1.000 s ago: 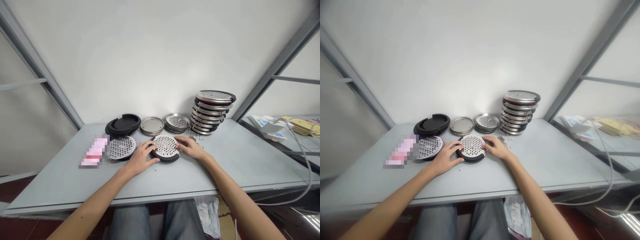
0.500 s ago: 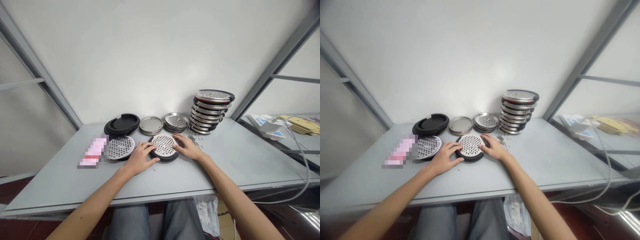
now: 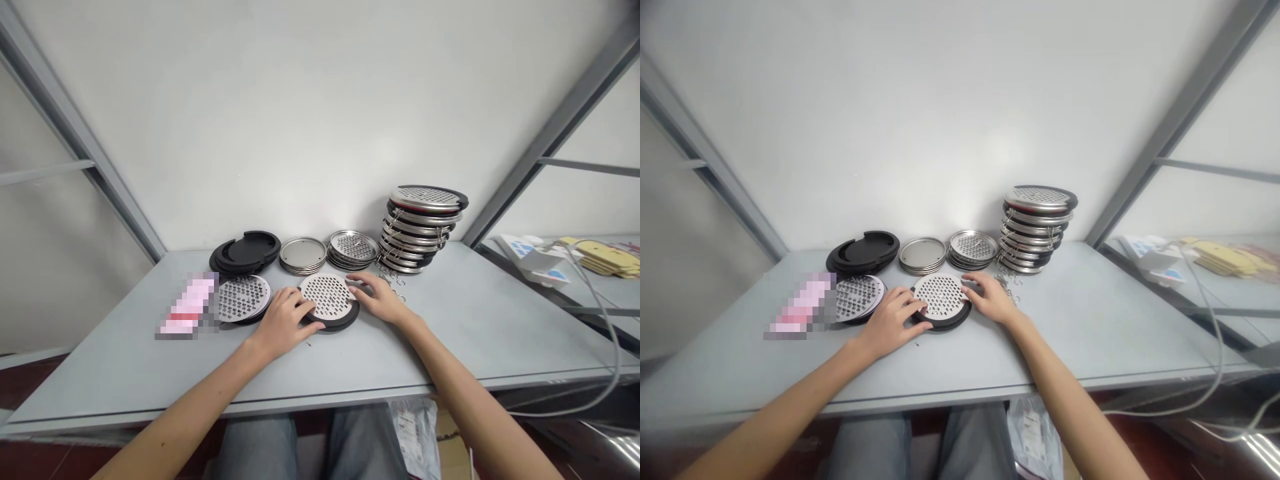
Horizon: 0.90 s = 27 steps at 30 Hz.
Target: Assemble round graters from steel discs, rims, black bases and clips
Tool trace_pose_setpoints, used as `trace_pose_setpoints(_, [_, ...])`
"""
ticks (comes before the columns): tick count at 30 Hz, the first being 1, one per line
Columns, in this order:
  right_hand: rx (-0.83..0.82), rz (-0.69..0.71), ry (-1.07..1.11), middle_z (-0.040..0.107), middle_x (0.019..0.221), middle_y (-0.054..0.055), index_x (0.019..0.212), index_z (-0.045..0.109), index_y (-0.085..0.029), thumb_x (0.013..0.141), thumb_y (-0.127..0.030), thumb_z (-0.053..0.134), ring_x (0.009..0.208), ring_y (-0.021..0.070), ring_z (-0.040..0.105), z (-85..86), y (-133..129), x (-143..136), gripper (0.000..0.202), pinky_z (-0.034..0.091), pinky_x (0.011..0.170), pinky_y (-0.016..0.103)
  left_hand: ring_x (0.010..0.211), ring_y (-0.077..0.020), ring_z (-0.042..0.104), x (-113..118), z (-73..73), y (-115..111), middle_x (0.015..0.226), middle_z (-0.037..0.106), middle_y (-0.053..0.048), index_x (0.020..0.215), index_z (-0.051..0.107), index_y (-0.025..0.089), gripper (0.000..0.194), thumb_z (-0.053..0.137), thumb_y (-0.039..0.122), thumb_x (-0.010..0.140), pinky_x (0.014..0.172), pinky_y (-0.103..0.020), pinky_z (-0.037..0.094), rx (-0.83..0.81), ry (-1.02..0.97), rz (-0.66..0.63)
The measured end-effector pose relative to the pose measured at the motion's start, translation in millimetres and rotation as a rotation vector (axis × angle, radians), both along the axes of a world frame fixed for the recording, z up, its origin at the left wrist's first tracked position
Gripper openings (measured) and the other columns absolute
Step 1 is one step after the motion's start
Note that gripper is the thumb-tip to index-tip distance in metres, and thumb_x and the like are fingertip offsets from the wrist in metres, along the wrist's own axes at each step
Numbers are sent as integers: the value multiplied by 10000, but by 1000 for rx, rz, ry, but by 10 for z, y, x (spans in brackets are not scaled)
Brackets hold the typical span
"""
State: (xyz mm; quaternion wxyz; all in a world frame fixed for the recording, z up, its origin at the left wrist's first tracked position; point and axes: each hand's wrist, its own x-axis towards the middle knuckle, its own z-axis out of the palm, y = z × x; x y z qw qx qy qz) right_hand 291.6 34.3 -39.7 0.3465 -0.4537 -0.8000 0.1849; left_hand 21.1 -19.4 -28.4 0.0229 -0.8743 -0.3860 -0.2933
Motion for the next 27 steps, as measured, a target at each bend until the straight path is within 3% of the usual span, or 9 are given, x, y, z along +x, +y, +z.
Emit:
trace_pose_setpoints(4, [6,87,-26,638,1214,107,1195,601,-205,883,-422,549,1117,270,586,45,-35,-1,383,468,968,448,953,-260,540,-17,22,-2,952,594,-99,972,675,167,339,660,469,819,860,-436,467,7,16,-20])
trace_pose_setpoints(6, [26,147,-47,630,1221,113,1203,595,-200,861,-419,582,1120,274,583,58,-43,-1,406,462,976,453,1108,-298,512,-40,25,2,1159,575,-142,1113,634,153,417,643,460,831,951,-469,437,6,33,-47])
trace_pose_setpoints(10, [41,201,-60,612,1236,129,1224,580,-185,837,-414,617,1130,280,575,66,-43,1,451,453,986,455,1353,-346,334,-69,-1,19,1461,369,-192,1352,465,121,602,600,442,860,1088,-507,339,-43,69,-52])
trace_pose_setpoints(20, [25,212,-87,584,1266,141,1265,542,-180,853,-401,599,1156,280,555,81,-51,-9,471,442,1001,457,1440,-301,207,-83,-102,40,1540,273,-161,1468,311,156,645,493,456,926,1152,-521,255,-179,116,-73])
trace_pose_setpoints(27, [9,198,-102,560,1305,140,1295,517,-182,861,-412,590,1197,279,530,64,-46,6,497,418,1036,461,1428,-288,253,-77,-111,43,1523,316,-154,1435,384,172,606,492,479,923,1146,-523,257,-182,137,-63])
